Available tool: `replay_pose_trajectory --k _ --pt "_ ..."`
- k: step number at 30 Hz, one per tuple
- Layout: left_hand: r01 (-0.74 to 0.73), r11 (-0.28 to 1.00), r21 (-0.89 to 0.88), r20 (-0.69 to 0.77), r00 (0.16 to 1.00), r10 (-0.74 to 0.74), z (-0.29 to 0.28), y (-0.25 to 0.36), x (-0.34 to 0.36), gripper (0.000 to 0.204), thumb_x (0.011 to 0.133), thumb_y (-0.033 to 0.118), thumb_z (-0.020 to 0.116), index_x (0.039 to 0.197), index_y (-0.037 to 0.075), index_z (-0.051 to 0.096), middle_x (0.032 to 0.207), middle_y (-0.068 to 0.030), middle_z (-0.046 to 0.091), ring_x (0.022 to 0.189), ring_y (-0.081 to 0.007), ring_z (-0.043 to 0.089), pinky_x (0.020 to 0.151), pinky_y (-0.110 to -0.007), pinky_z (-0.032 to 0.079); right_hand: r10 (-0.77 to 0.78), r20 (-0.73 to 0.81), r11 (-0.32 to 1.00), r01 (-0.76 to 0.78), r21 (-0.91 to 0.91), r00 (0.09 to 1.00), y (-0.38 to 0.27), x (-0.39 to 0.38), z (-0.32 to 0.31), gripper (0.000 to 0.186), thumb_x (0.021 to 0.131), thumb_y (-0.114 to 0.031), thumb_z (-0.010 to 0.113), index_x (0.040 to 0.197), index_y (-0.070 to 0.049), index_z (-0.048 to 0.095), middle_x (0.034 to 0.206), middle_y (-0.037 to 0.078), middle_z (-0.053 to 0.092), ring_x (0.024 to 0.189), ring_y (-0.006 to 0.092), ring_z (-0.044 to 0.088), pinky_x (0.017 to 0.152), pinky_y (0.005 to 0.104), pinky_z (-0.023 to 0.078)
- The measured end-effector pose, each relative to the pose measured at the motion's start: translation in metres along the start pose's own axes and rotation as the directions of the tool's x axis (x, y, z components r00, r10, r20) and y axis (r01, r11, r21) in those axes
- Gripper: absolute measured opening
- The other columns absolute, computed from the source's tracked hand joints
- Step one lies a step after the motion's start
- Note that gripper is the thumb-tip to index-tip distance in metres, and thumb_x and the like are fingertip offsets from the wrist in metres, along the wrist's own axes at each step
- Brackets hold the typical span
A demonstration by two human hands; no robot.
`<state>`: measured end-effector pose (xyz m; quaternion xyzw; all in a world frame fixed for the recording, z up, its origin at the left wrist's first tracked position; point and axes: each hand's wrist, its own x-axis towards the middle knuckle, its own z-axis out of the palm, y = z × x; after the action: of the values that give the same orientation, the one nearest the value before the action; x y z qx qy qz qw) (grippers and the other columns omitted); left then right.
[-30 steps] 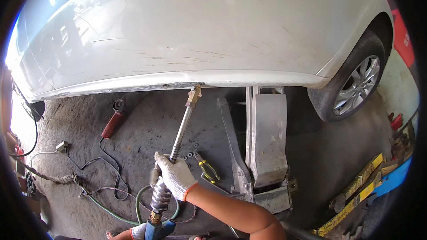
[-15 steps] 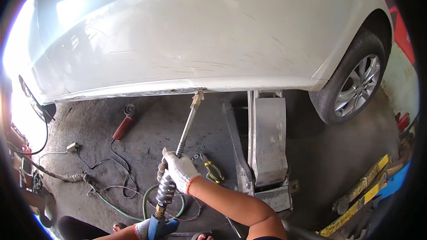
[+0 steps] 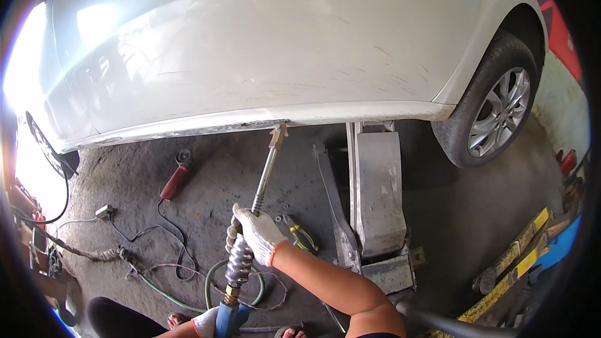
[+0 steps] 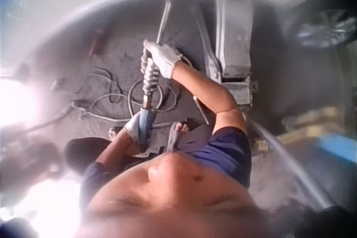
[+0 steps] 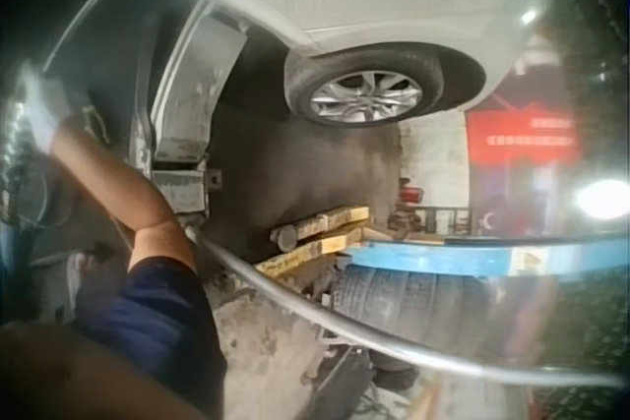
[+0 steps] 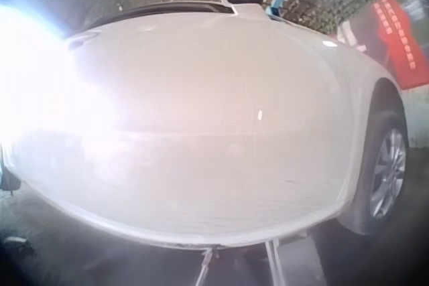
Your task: The person is repairing a dent on the front bumper of a white car. They use a spot welder to attach a puller to the bumper and then use an angle grinder to smooth the surface.
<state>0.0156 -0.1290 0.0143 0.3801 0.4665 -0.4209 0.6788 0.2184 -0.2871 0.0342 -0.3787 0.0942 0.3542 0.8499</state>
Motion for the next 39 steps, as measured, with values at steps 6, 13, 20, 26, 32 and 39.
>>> replay_pose_trajectory --k 6,13,20,26,32,39 --pt "-0.641 0.587 0.495 0.604 0.740 0.297 -0.037 -0.003 0.053 0.009 0.089 0.018 0.059 0.094 0.011 0.056 0.082 -0.0032 0.055 0.076 -0.0198 0.059 0.063 -0.032 0.043 -0.023 -0.053 1.000 0.024 0.014 0.998 0.001 0.000 0.002 0.034 0.101 -0.031 0.061 0.078 -0.007 0.054 0.065 0.010 0.057 0.056 0.0241 0.058 0.057 0.0429 0.053" --pt "-0.809 0.384 0.445 0.768 0.566 0.301 -0.036 -0.001 0.055 0.069 0.054 0.023 0.074 0.118 0.002 0.059 0.109 -0.0175 0.061 0.105 -0.0376 0.059 0.098 -0.045 0.042 -0.023 -0.061 1.000 0.023 0.000 0.998 0.002 0.002 0.001 0.034 0.100 -0.032 0.062 0.077 -0.007 0.054 0.066 0.010 0.057 0.057 0.0250 0.058 0.057 0.0435 0.054" --pt "-0.672 0.549 0.497 0.699 0.685 0.205 -0.039 0.007 0.045 0.080 0.053 0.024 0.077 0.128 0.002 0.058 0.122 -0.0159 0.063 0.119 -0.0338 0.058 0.106 -0.043 0.040 -0.012 -0.089 1.000 0.013 0.016 0.996 0.001 0.003 0.004 0.034 0.099 -0.033 0.063 0.077 -0.008 0.055 0.066 0.009 0.057 0.058 0.0251 0.059 0.058 0.0440 0.055" --pt "-0.395 0.811 0.432 0.466 0.867 0.174 -0.037 0.008 0.038 0.023 0.080 0.029 0.067 0.096 0.014 0.062 0.082 -0.0022 0.061 0.071 -0.0232 0.061 0.063 -0.035 0.051 0.006 -0.075 1.000 -0.006 0.005 0.997 0.001 0.005 0.003 0.034 0.100 -0.034 0.060 0.078 -0.009 0.055 0.066 0.009 0.057 0.059 0.0251 0.059 0.060 0.0443 0.055" --pt "-0.016 0.993 0.116 0.024 1.000 0.014 -0.021 0.003 0.013 0.034 0.099 0.042 0.048 0.074 0.022 0.059 0.059 0.0018 0.053 0.045 -0.0187 0.050 0.041 -0.035 0.040 0.025 -0.032 0.999 -0.024 0.034 0.999 -0.001 0.003 0.004 0.034 0.101 -0.033 0.059 0.078 -0.008 0.054 0.066 0.009 0.056 0.059 0.0254 0.059 0.062 0.0451 0.055" --pt "0.072 0.997 0.039 0.055 0.996 -0.074 -0.024 0.005 0.012 0.039 0.097 0.049 0.048 0.077 0.019 0.062 0.061 -0.0015 0.058 0.051 -0.0221 0.055 0.046 -0.037 0.044 0.025 -0.046 0.999 -0.023 0.037 0.999 -0.004 -0.001 0.009 0.034 0.102 -0.032 0.058 0.078 -0.008 0.054 0.066 0.009 0.055 0.059 0.0260 0.058 0.062 0.0449 0.054"
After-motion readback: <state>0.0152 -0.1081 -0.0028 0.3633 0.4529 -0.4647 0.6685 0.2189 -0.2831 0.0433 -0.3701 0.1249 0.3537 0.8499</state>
